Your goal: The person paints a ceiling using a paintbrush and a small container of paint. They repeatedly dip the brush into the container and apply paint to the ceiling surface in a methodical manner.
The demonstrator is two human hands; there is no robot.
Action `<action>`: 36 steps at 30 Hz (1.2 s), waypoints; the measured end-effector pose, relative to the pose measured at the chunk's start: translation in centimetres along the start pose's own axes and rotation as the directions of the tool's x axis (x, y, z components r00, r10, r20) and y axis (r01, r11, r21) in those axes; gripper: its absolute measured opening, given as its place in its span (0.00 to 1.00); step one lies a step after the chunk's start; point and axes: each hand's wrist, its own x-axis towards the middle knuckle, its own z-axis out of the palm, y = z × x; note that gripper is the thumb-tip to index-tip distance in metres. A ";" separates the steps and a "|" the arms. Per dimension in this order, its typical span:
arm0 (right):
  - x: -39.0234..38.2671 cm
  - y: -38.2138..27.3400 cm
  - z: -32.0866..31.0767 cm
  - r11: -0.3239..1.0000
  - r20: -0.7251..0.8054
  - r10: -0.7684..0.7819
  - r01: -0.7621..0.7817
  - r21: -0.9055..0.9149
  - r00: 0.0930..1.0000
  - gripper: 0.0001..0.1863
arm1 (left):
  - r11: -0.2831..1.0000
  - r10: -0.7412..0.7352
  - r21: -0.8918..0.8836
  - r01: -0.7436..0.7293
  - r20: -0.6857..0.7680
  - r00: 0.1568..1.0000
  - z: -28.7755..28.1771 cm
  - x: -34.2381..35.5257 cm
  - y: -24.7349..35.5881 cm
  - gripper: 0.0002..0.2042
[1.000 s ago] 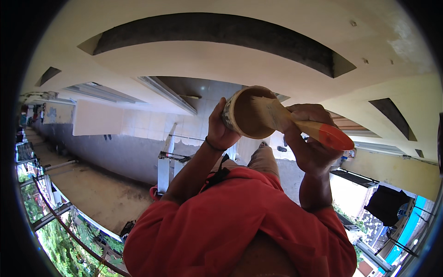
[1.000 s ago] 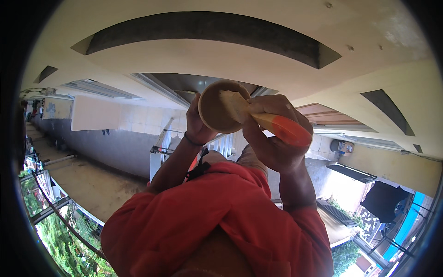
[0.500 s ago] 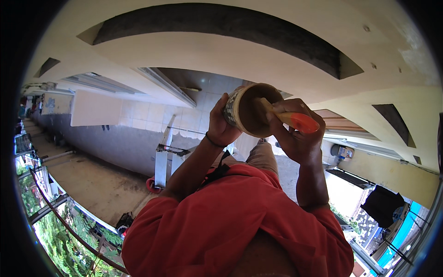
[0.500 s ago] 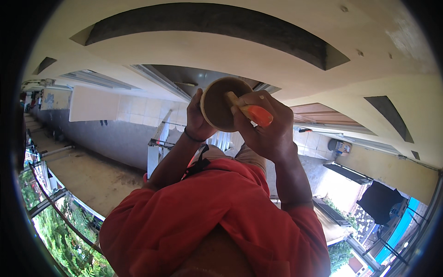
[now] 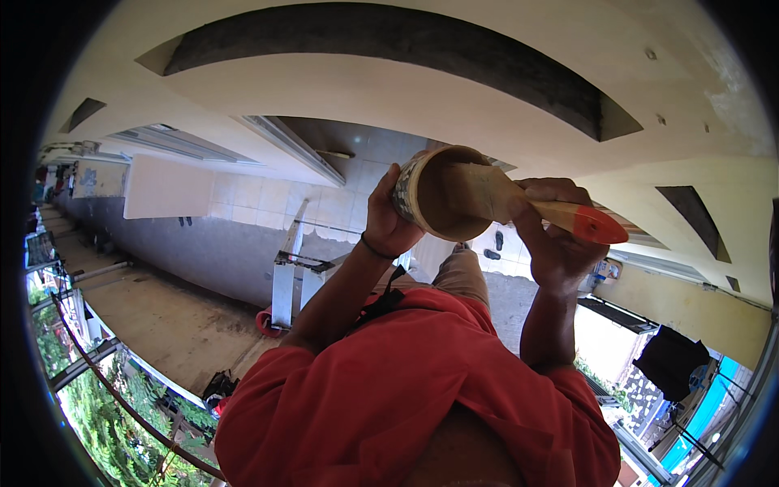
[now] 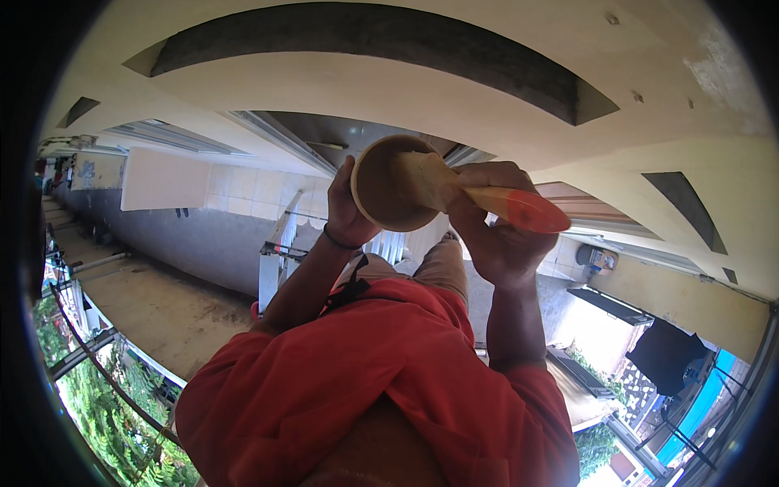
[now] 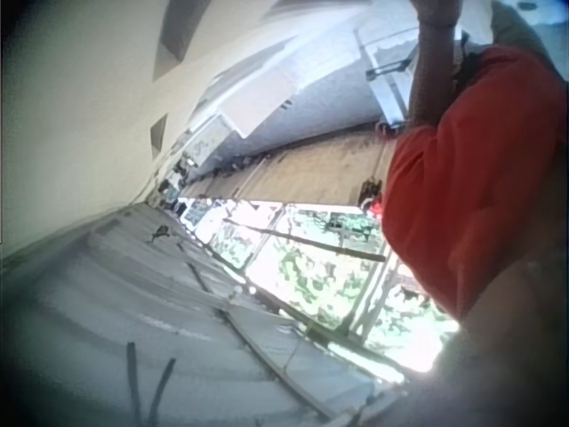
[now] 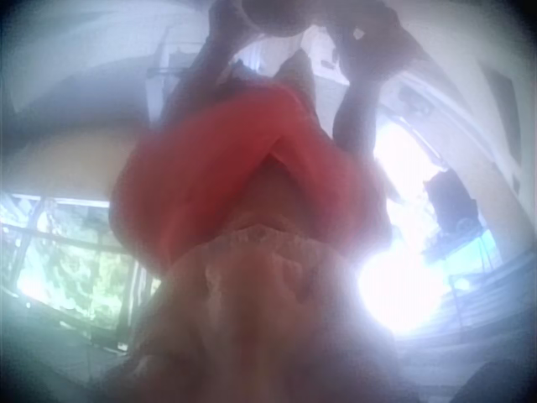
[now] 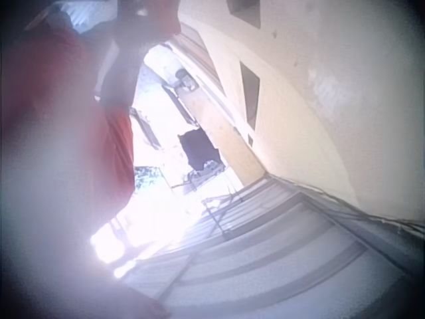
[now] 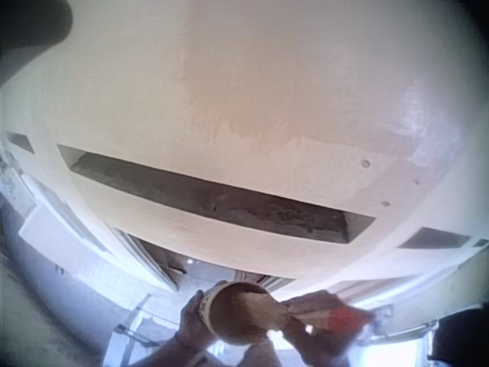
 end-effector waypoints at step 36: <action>-4.4 4.6 2.0 0.155 0.126 0.720 -0.335 0.929 0.682 0.10 | 0.997 -0.032 -0.065 0.043 0.164 0.986 -0.2 -0.7 0.0 0.38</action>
